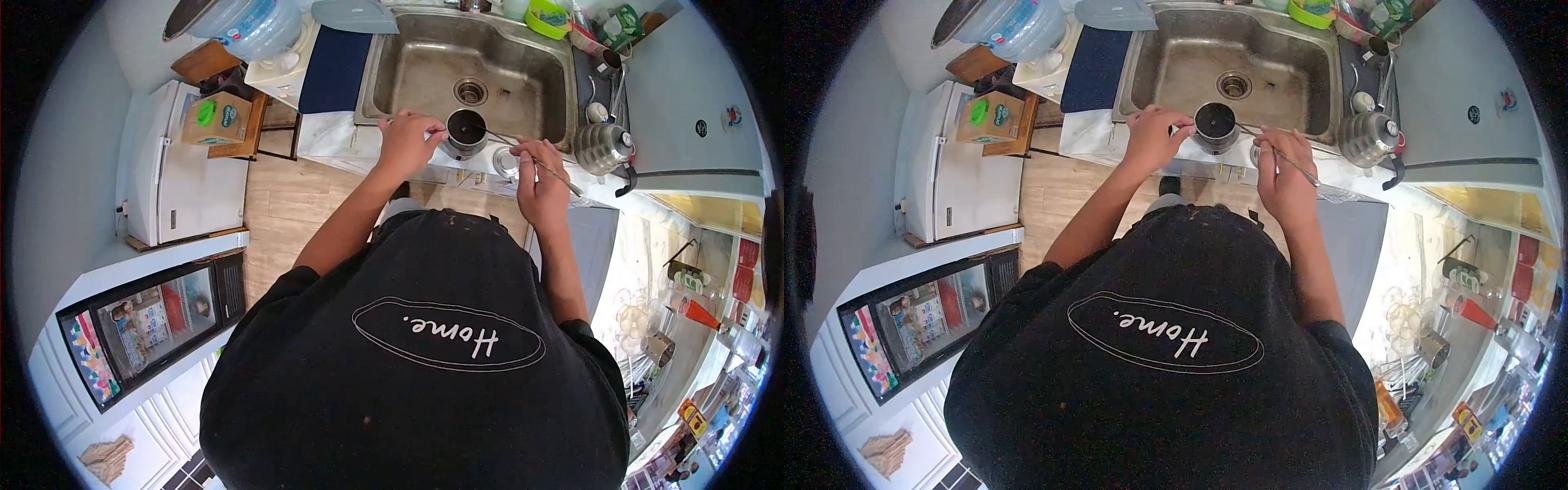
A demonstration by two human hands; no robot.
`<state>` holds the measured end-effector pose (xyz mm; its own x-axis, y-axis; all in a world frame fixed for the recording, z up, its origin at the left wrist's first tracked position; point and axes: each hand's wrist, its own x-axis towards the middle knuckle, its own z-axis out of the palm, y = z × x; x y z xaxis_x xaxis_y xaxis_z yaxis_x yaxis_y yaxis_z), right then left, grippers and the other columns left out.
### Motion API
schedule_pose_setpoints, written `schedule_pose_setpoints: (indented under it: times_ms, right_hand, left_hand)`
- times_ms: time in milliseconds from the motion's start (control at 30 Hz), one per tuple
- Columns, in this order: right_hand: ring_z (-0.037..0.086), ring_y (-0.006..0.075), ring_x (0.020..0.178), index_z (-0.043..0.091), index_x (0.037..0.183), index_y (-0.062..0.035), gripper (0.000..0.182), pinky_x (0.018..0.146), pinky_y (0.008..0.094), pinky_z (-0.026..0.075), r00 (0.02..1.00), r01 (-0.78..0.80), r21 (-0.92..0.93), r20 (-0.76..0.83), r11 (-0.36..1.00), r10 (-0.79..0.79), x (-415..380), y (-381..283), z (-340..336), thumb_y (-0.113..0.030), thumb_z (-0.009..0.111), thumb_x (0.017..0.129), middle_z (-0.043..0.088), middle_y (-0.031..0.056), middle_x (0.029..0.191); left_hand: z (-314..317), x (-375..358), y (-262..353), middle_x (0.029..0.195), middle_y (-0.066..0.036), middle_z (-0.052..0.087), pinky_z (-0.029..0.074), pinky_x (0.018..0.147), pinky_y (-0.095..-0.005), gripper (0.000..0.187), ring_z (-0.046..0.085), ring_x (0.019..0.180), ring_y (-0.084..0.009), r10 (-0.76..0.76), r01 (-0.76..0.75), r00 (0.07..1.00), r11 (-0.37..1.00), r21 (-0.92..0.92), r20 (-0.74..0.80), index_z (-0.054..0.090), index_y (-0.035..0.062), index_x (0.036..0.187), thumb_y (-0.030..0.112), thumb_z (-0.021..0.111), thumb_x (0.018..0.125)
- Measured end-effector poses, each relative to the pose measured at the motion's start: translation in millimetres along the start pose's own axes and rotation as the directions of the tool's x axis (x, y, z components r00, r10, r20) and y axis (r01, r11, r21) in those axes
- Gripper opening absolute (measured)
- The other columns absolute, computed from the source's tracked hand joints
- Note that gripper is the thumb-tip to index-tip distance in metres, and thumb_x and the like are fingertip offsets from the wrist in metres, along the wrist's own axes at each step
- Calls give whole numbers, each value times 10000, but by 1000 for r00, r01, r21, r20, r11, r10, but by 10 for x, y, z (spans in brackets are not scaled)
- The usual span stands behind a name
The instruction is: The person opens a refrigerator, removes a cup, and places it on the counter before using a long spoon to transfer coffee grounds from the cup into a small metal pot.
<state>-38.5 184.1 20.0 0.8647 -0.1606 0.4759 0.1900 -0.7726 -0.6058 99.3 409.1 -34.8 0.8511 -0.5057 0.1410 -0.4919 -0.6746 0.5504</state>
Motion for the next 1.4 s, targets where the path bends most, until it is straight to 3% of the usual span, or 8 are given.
schedule_pose_setpoints:
  times_ms: [467, 567, 667, 800, 967, 1067, 1400]
  right_hand:
    - [700, 363, 1065, 670, 1043, -47, 100, 1094, 530, 446, 999, 31, 11, -36, 999, -30, -92, -106, 63, -64, 591, 985, 740, 153, 1075]
    - [695, 360, 1082, 669, 1043, -50, 94, 1093, 534, 444, 999, -15, -1, -37, 1000, 15, -69, -94, 69, -70, 600, 983, 740, 155, 1076]
    - [696, 358, 1081, 662, 1050, -50, 92, 1091, 535, 444, 998, -45, -2, -37, 999, 44, -98, -58, 19, -61, 605, 979, 740, 153, 1078]
    - [699, 357, 1056, 654, 1058, -49, 98, 1082, 534, 451, 999, 31, 21, -38, 999, -31, -151, -108, 54, -41, 606, 972, 740, 152, 1079]
    - [696, 359, 1041, 644, 1071, -52, 107, 1074, 525, 462, 1000, -15, -19, -27, 1000, 15, -101, -94, 63, -35, 604, 974, 741, 132, 1090]
    - [695, 356, 1038, 638, 1081, -52, 109, 1076, 527, 461, 999, -13, -33, -42, 999, 12, -145, -84, 43, -44, 599, 980, 740, 121, 1086]
    - [695, 346, 1021, 635, 1100, -56, 115, 1111, 550, 416, 999, -32, -11, -29, 999, 32, -146, -100, 63, -72, 583, 998, 732, 116, 1074]
  left_hand:
    - [-21, 29, 25, 940, 26, 759, 316, 999, -560, 120, 621, 1082, -238, -52, 51, 997, 998, 23, 54, 801, 208, 957, 306, 765, 897]
    - [-15, 14, 29, 941, 22, 764, 341, 983, -486, 132, 629, 1035, -228, -30, 29, 999, 999, 46, 28, 805, 209, 973, 316, 762, 909]
    - [5, 17, 1, 927, 24, 758, 315, 987, -533, 111, 620, 1066, -237, -22, 22, 1000, 1000, 7, 21, 800, 208, 945, 301, 765, 897]
    - [-16, 28, 24, 921, 22, 758, 314, 991, -540, 101, 622, 1054, -235, -50, 50, 998, 999, 5, 47, 799, 208, 927, 299, 768, 894]
    - [-36, 27, 36, 939, 17, 763, 337, 993, -507, 163, 629, 1052, -235, -59, 55, 996, 997, 46, 73, 808, 214, 989, 348, 764, 908]
    - [-9, 11, 40, 921, 22, 760, 323, 991, -555, 101, 628, 1040, -237, -45, 44, 999, 999, 5, 21, 801, 206, 922, 298, 768, 894]
    - [-53, 32, 73, 933, 25, 761, 331, 997, -550, 108, 631, 1065, -233, -66, 65, 996, 998, 16, 56, 807, 213, 937, 303, 765, 894]
